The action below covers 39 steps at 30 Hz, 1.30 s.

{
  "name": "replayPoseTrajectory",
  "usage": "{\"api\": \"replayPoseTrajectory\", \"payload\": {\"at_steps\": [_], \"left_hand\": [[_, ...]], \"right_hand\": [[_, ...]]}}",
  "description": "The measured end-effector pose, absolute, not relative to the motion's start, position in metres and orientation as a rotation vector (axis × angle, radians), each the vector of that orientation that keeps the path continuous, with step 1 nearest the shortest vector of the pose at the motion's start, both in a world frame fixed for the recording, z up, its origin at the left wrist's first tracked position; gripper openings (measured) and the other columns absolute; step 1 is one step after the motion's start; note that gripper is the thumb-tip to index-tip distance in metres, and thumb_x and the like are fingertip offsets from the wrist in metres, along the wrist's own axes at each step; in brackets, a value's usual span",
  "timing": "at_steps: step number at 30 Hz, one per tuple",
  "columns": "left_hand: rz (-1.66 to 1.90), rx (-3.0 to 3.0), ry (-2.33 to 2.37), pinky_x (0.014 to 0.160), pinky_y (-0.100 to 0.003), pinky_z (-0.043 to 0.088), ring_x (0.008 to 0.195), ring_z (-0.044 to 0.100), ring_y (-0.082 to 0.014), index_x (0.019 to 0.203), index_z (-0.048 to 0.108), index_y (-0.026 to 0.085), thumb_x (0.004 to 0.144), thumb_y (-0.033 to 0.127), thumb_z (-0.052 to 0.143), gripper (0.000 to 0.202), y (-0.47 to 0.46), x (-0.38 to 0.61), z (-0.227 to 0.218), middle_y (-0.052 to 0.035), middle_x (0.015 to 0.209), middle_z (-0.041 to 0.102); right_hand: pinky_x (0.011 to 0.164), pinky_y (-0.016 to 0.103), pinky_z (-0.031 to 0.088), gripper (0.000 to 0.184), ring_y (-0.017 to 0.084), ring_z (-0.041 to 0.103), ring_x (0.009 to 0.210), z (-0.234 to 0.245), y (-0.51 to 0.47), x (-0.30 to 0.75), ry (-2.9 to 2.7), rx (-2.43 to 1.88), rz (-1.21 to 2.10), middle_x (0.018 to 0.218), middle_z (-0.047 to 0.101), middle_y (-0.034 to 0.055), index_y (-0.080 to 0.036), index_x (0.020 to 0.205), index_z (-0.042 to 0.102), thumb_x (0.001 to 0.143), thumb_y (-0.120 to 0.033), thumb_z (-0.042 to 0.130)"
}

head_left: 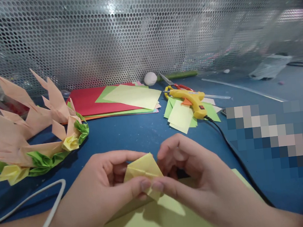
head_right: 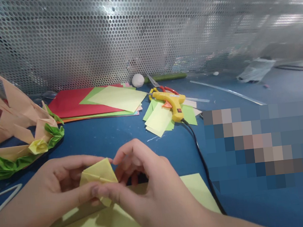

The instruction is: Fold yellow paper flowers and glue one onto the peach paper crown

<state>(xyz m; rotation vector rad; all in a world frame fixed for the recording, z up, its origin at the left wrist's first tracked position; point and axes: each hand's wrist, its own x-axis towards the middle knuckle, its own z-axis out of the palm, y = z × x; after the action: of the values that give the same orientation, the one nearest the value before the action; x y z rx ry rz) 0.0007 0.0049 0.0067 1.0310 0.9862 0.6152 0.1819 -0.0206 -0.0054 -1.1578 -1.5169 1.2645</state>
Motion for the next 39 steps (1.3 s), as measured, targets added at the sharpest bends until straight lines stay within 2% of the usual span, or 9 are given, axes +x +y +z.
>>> {"api": "replayPoseTrajectory", "payload": {"at_steps": [4,7,10,14,16,18,28,33,39], "left_hand": [[0.695,1.073,1.033,0.061,-0.015,0.053,0.068,0.071,-0.0118,0.088,0.075,0.024,0.072,0.021,0.081,0.017,0.005,-0.001,0.006,0.0045,0.077,0.08],[0.64,1.158,1.053,0.057,-0.014,0.05,0.062,0.066,-0.0104,0.073,0.073,0.02,0.073,0.025,0.079,0.008,0.005,-0.001,0.006,0.0046,0.067,0.074],[0.618,1.183,1.047,0.052,-0.013,0.045,0.054,0.059,-0.0078,0.062,0.068,0.018,0.074,0.026,0.077,0.016,0.005,-0.001,0.007,0.0061,0.058,0.066],[0.573,1.147,1.068,0.054,-0.015,0.046,0.058,0.059,-0.0091,0.066,0.07,0.017,0.072,0.026,0.078,0.013,0.005,-0.002,0.008,0.0048,0.06,0.067],[0.562,1.126,1.076,0.053,-0.015,0.045,0.057,0.058,-0.0093,0.063,0.068,0.017,0.069,0.028,0.08,0.018,0.006,-0.002,0.008,0.0051,0.058,0.064],[0.547,1.108,1.063,0.051,-0.015,0.044,0.055,0.056,-0.0083,0.061,0.065,0.016,0.069,0.028,0.081,0.021,0.006,-0.002,0.008,0.006,0.056,0.061],[0.519,1.148,1.035,0.056,-0.015,0.044,0.06,0.055,-0.0084,0.066,0.069,0.017,0.07,0.023,0.079,0.012,0.004,-0.004,0.007,0.0059,0.061,0.06],[0.5,1.189,1.03,0.051,-0.013,0.041,0.052,0.049,-0.0068,0.065,0.07,0.018,0.072,0.027,0.076,0.013,0.009,-0.001,0.013,0.007,0.056,0.057],[0.496,1.247,1.074,0.06,-0.014,0.044,0.061,0.053,-0.0089,0.067,0.074,0.018,0.076,0.029,0.07,0.014,0.01,0.0,0.013,0.0044,0.062,0.059]], "right_hand": [[0.057,0.021,0.043,0.02,0.011,0.055,0.06,-0.008,-0.021,0.182,-1.494,-1.171,1.335,0.064,0.058,-0.0076,-0.026,0.088,0.05,0.08,-0.021,0.067],[0.057,0.02,0.042,0.022,0.01,0.054,0.06,-0.009,-0.02,0.181,-1.453,-1.142,1.386,0.064,0.059,-0.0084,-0.026,0.089,0.05,0.079,-0.017,0.067],[0.058,0.02,0.043,0.021,0.01,0.057,0.062,-0.009,-0.018,0.18,-1.429,-1.141,1.393,0.065,0.061,-0.0077,-0.027,0.091,0.052,0.079,-0.015,0.066],[0.059,0.024,0.046,0.015,0.014,0.059,0.063,-0.006,-0.015,0.181,-1.483,-1.235,1.344,0.068,0.063,-0.0027,-0.025,0.093,0.06,0.08,-0.029,0.065],[0.055,0.024,0.046,0.014,0.014,0.056,0.061,-0.003,-0.015,0.181,-1.554,-1.307,1.307,0.066,0.062,-0.0007,-0.022,0.078,0.063,0.08,-0.036,0.064],[0.051,0.022,0.044,0.023,0.013,0.053,0.057,-0.001,-0.015,0.18,-1.602,-1.367,1.271,0.061,0.06,0.0,-0.02,0.064,0.061,0.079,-0.038,0.063],[0.048,0.022,0.04,0.023,0.013,0.05,0.053,0.001,-0.017,0.18,-1.639,-1.408,1.151,0.056,0.059,-0.0007,-0.021,0.058,0.059,0.076,-0.033,0.062],[0.047,0.022,0.039,0.024,0.013,0.048,0.052,0.0,-0.017,0.182,-1.616,-1.396,1.147,0.054,0.057,-0.0013,-0.021,0.057,0.057,0.076,-0.033,0.063],[0.047,0.023,0.037,0.023,0.013,0.047,0.053,0.002,-0.015,0.181,-1.612,-1.426,1.172,0.054,0.058,-0.0004,-0.021,0.057,0.059,0.074,-0.035,0.062]]}}
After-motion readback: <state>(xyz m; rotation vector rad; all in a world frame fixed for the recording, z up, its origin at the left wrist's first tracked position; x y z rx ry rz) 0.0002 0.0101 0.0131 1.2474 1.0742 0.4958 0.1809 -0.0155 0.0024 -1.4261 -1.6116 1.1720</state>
